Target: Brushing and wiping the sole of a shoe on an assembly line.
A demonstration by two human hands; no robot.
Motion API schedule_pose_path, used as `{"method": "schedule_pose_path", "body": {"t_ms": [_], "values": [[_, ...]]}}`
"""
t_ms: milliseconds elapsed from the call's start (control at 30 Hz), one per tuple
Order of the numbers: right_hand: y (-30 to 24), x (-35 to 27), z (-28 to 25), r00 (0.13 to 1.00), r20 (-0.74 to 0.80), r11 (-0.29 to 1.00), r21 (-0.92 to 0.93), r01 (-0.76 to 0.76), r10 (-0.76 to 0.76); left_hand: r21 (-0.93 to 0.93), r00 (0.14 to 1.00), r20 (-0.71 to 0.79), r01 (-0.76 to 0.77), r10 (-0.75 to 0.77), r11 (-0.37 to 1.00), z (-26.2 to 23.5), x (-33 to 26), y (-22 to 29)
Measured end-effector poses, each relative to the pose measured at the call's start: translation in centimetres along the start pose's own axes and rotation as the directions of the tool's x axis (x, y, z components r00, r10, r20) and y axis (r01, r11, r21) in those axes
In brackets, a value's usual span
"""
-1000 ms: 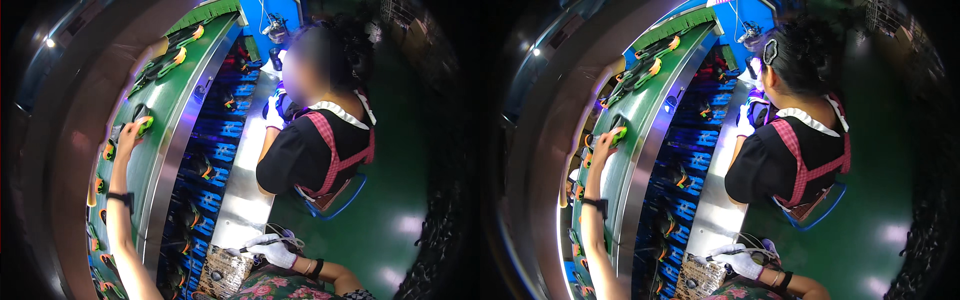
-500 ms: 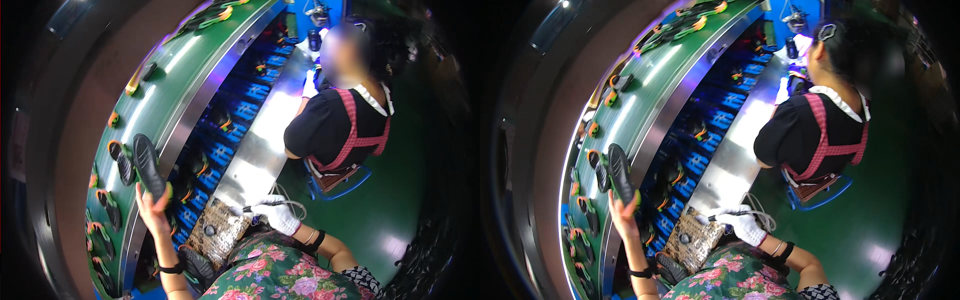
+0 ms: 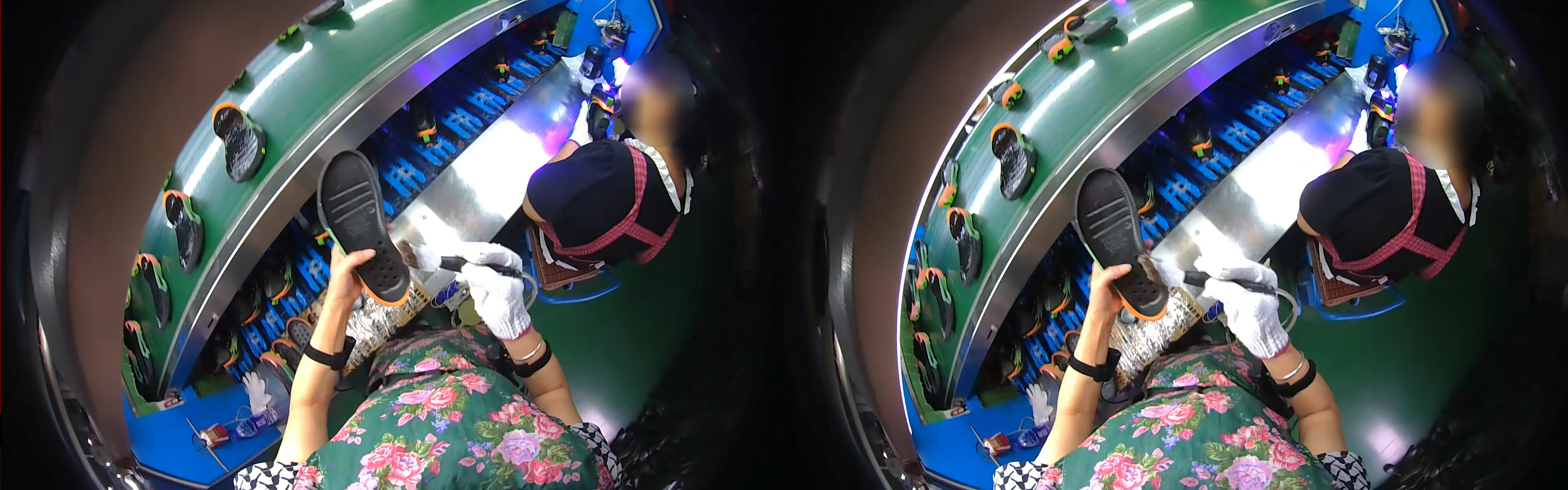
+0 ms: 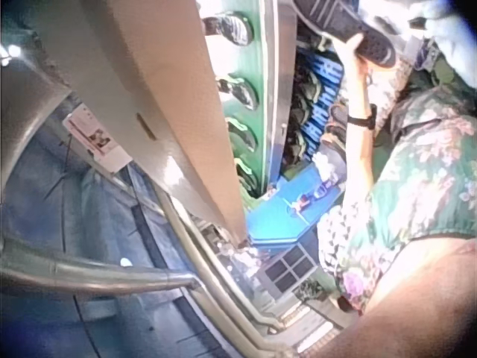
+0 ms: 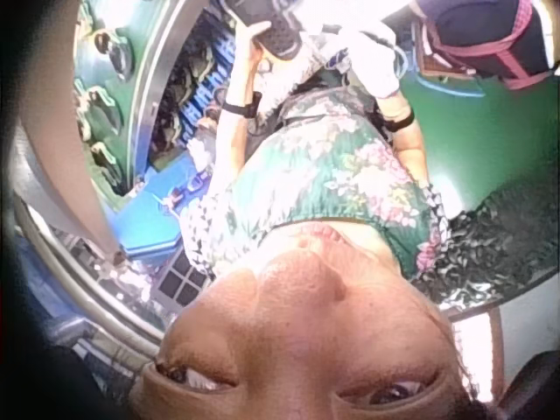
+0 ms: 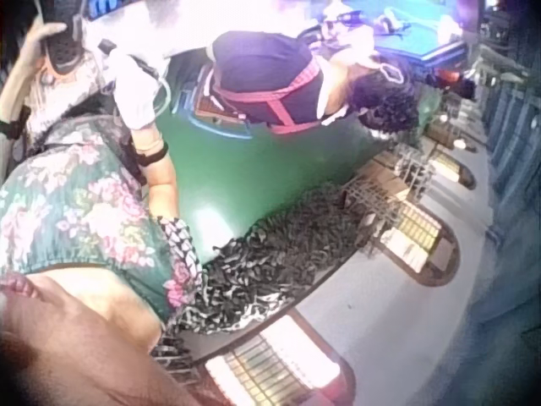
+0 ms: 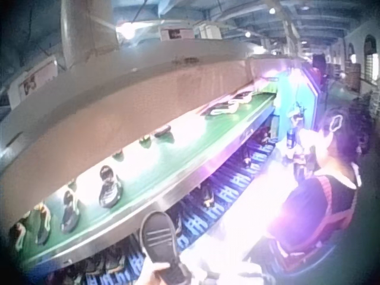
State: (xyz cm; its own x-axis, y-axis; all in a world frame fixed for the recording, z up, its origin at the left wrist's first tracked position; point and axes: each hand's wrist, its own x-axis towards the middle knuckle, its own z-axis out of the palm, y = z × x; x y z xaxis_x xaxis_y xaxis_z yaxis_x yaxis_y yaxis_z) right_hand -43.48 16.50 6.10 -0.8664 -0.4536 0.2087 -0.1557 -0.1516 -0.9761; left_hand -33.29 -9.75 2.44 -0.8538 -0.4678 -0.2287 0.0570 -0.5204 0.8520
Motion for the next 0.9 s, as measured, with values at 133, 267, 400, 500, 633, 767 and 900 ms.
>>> {"method": "schedule_pose_path", "body": {"t_ms": [133, 267, 400, 500, 633, 767, 900], "values": [[-2.2, 2.3, 2.3, 0.952, 0.185, 0.941, -0.193, 0.279, -0.244, -0.246, 0.976, 0.087, 0.215, -0.199, 0.945, 0.1, -5.6, -2.2], [-4.0, 3.5, 5.6, 0.970, 0.222, 0.995, 0.017, 0.099, -0.101, -0.588, 0.952, 0.291, 0.255, -0.094, 0.767, 1.3, -7.3, -2.1], [-4.7, 3.9, 7.1, 0.964, 0.255, 0.998, 0.016, 0.067, -0.069, -0.792, 0.950, 0.312, 0.267, -0.012, 0.550, 2.9, -6.9, -1.2], [-4.8, 4.3, 7.8, 0.929, 0.303, 0.966, -0.081, 0.247, -0.212, -0.865, 0.980, 0.167, 0.200, -0.110, 0.461, 2.6, -7.8, -1.5], [-5.3, 4.3, 8.6, 0.831, 0.370, 0.843, -0.189, 0.504, -0.415, -0.813, 0.995, 0.091, 0.092, -0.031, 0.575, 2.4, -8.6, -2.1], [-5.1, 3.8, 8.7, 0.853, 0.435, 0.890, -0.205, 0.406, -0.289, -0.351, 0.946, -0.215, 0.158, -0.243, 0.923, 4.7, -9.0, -2.3], [-3.9, 1.7, 10.1, 0.860, 0.415, 0.939, -0.041, 0.342, -0.296, -0.273, 0.948, -0.210, 0.177, -0.239, 0.946, 4.4, -9.4, -3.4]]}}
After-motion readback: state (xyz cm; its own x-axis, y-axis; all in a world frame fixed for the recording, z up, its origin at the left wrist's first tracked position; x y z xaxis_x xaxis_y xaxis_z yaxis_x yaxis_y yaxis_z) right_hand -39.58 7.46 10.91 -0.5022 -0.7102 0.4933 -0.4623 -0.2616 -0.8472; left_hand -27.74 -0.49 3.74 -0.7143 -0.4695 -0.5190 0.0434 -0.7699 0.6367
